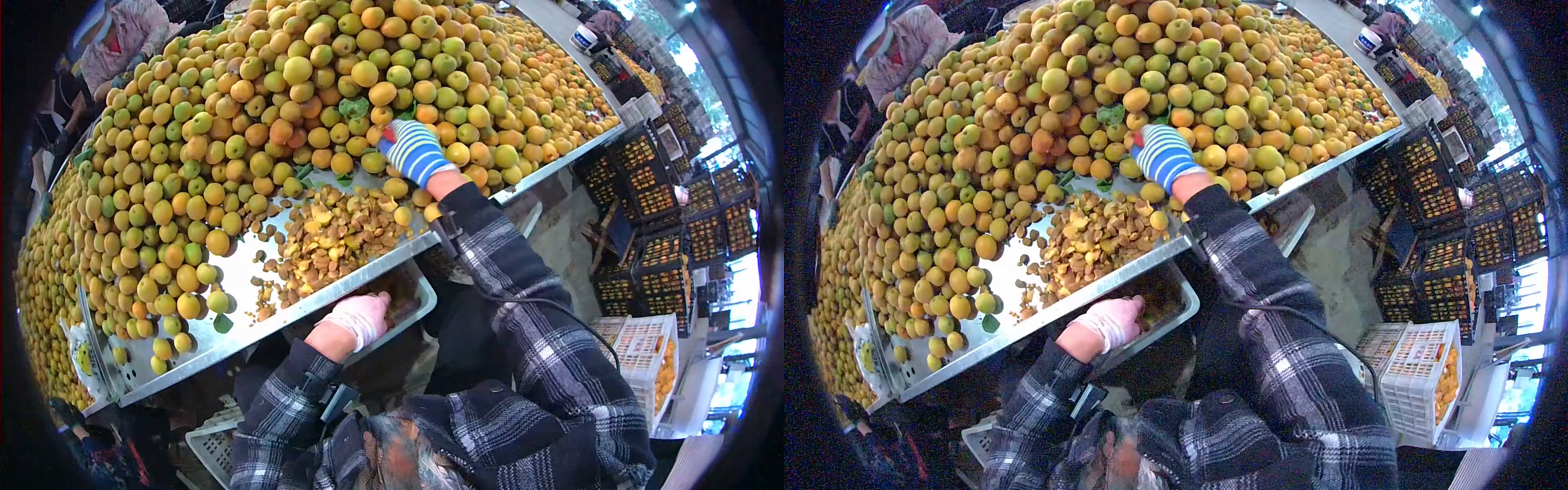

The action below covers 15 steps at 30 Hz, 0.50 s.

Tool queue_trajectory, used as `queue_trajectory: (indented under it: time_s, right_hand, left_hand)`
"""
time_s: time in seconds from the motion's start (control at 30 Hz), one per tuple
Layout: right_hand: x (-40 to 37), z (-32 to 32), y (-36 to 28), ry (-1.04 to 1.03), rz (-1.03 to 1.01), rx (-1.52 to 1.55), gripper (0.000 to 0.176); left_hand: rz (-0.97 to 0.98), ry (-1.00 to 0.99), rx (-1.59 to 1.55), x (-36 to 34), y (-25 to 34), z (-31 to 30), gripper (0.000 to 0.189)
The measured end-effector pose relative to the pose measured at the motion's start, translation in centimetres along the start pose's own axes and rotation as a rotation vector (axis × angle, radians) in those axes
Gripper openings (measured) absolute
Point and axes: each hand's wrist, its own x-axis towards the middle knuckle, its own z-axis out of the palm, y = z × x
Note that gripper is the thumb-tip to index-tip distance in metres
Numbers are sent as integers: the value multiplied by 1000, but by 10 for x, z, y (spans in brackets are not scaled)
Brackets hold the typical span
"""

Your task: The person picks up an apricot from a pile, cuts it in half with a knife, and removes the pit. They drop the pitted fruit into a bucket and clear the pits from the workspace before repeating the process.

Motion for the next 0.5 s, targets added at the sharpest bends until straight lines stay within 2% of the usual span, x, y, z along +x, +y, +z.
queue_trajectory:
  time_s: [0.03, 0.07, 0.13, 0.17, 0.2, 0.27, 0.3, 0.33, 0.4, 0.47, 0.5]
  right_hand:
    - [2, -11, -1, -23, 124, 134, 35]
    - [5, -20, 1, -64, 156, 193, 39]
    - [3, -47, -4, -36, 193, 272, 39]
    - [1, -43, 7, 56, 202, 379, 36]
    - [0, -57, 5, 23, 270, 379, 34]
    - [-7, -70, 21, 21, 239, 405, 33]
    - [-24, -79, 28, -34, 313, 318, 34]
    - [-29, -103, 19, -26, 280, 427, 35]
    - [-57, -134, 27, -142, 473, 388, 38]
    - [-95, -156, 40, -124, 444, 422, 45]
    - [-113, -164, 50, -91, 420, 321, 44]
  left_hand:
    - [8, 2, 3, -1, 0, 0, 37]
    - [17, 4, 7, -1, 0, -1, 36]
    - [20, 4, 13, 0, -1, 2, 34]
    - [23, 8, 20, 1, -3, 3, 33]
    - [31, 3, 23, 2, -5, 4, 33]
    - [46, 35, 44, 5, -7, 9, 29]
    - [82, 38, 57, 3, 1, 13, 25]
    - [107, 90, 86, 6, -8, 11, 23]
    - [60, 55, 57, 4, -5, 8, 23]
    - [64, 7, 76, 6, -7, 8, 23]
    - [69, 13, 60, 9, -9, 11, 23]
